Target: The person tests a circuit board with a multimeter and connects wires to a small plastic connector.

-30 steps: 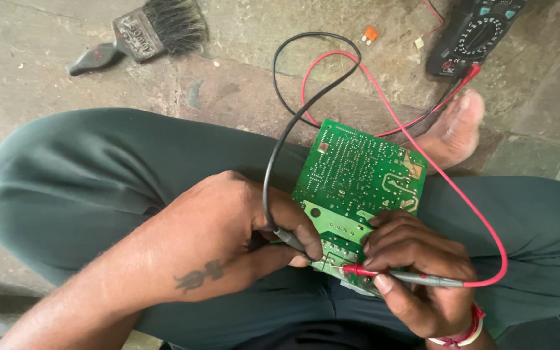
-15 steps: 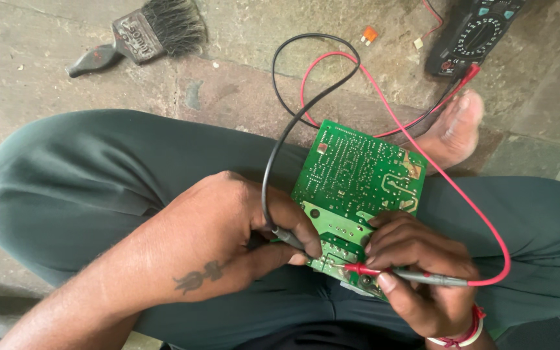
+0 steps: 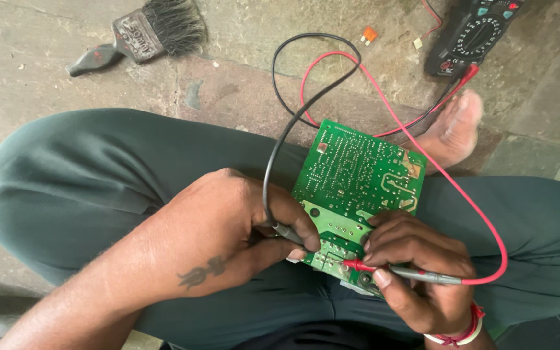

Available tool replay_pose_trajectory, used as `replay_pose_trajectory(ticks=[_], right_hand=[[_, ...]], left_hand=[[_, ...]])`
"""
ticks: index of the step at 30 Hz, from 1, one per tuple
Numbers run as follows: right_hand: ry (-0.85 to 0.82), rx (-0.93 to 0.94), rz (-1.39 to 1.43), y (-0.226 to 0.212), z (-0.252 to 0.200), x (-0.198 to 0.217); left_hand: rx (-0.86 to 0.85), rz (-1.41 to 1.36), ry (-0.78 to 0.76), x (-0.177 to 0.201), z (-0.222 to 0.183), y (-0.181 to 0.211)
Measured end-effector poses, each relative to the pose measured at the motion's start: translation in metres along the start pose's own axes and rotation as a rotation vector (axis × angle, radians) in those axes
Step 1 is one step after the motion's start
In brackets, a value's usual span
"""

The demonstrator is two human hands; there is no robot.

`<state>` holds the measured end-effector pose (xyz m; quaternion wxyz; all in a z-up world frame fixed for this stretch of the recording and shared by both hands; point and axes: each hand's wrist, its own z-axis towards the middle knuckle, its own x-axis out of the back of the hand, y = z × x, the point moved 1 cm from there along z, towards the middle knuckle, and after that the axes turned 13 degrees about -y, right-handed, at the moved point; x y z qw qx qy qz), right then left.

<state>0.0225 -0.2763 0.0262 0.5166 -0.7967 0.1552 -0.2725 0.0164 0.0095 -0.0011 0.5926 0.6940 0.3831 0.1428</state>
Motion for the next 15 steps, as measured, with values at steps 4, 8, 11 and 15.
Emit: replay_pose_trajectory(ticks=[4, 8, 11, 15], right_hand=[[0.009, 0.000, 0.025, 0.0003, -0.0002, 0.0004], [0.004, -0.003, 0.025, 0.0004, -0.0007, 0.0001], [0.006, -0.001, 0.011, -0.0001, -0.0001, 0.0002], [-0.004, 0.010, -0.008, -0.0007, 0.0023, 0.0003]], left_hand=[[0.015, -0.003, 0.001, -0.0002, 0.0001, 0.0007], [0.023, -0.024, -0.010, -0.0001, -0.0004, 0.0007], [-0.034, -0.012, 0.008, 0.0001, 0.0016, 0.0009], [-0.038, 0.015, 0.008, -0.0008, 0.0019, 0.0010]])
